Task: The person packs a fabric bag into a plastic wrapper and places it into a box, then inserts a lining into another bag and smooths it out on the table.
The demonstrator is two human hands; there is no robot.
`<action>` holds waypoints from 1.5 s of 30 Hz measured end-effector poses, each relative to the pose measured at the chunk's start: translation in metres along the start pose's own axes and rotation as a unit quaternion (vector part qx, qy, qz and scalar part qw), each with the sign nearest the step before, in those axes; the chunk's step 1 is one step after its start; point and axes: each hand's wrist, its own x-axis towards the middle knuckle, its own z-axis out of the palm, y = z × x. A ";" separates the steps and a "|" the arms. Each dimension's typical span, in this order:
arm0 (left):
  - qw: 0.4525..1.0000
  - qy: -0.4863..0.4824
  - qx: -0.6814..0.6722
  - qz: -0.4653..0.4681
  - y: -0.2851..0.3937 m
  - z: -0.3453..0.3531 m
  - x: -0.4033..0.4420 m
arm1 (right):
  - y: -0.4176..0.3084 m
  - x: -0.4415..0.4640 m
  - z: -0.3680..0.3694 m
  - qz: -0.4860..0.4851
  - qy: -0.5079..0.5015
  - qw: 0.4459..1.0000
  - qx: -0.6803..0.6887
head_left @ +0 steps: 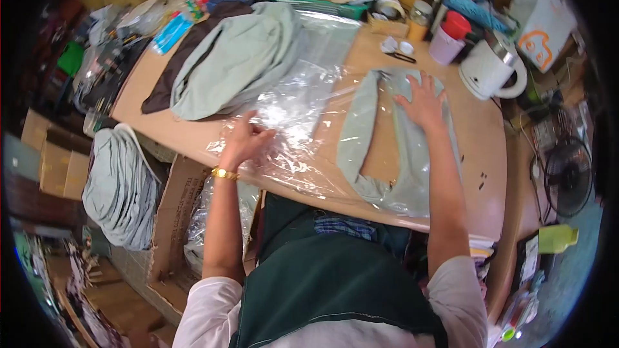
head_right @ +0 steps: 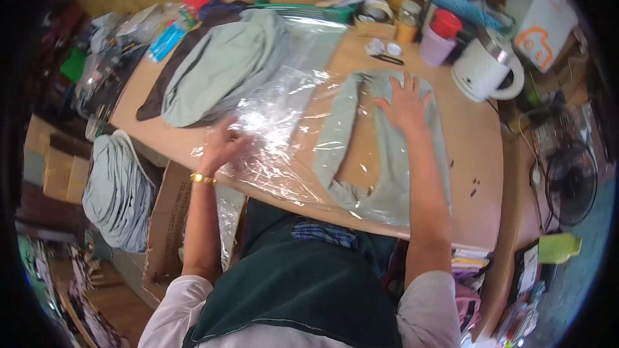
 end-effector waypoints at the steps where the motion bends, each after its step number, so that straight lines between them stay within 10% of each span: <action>1: 0.998 -0.005 -0.061 0.023 -0.018 0.006 0.011 | -0.026 -0.008 -0.024 -0.056 0.035 0.986 0.153; 6: 0.839 -0.055 -0.506 0.195 0.077 0.010 -0.027 | -0.179 -0.066 -0.126 -0.315 -0.097 0.850 0.411; 8: 0.844 0.198 -0.418 0.270 0.062 0.007 -0.015 | -0.193 -0.037 -0.123 -0.371 -0.008 0.848 0.378; 9: 0.824 0.219 -0.463 0.242 0.040 0.007 -0.013 | -0.201 -0.043 -0.166 -0.300 -0.116 0.864 0.387; 10: 0.798 0.238 -0.507 0.220 0.015 0.007 -0.012 | -0.200 -0.034 -0.180 -0.404 0.000 0.806 0.432; 18: 0.642 0.101 -0.760 -0.019 -0.060 0.030 -0.084 | -0.237 -0.041 -0.232 -0.440 -0.010 0.663 0.606; 20: 0.487 -0.068 -0.869 0.049 -0.094 0.001 -0.105 | -0.261 -0.046 -0.228 -0.448 -0.047 0.645 0.617; 32: 0.682 0.451 -0.576 -0.029 -0.288 -0.104 -0.399 | -0.410 -0.106 -0.123 -0.466 -0.361 0.585 0.557; 37: 0.631 0.473 -0.599 -0.137 -0.347 -0.088 -0.466 | -0.441 -0.137 -0.020 -0.430 -0.490 0.614 0.446; 40: 0.710 0.406 -0.466 -0.337 -0.426 -0.043 -0.474 | -0.454 -0.145 0.100 -0.513 -0.429 0.652 0.356; 42: 0.759 0.417 -0.147 -0.478 -0.462 -0.030 -0.474 | -0.452 -0.177 0.131 -0.539 -0.413 0.651 0.339; 45: 0.744 0.453 -0.070 -0.486 -0.451 -0.049 -0.471 | -0.455 -0.220 0.134 -0.488 -0.436 0.694 0.300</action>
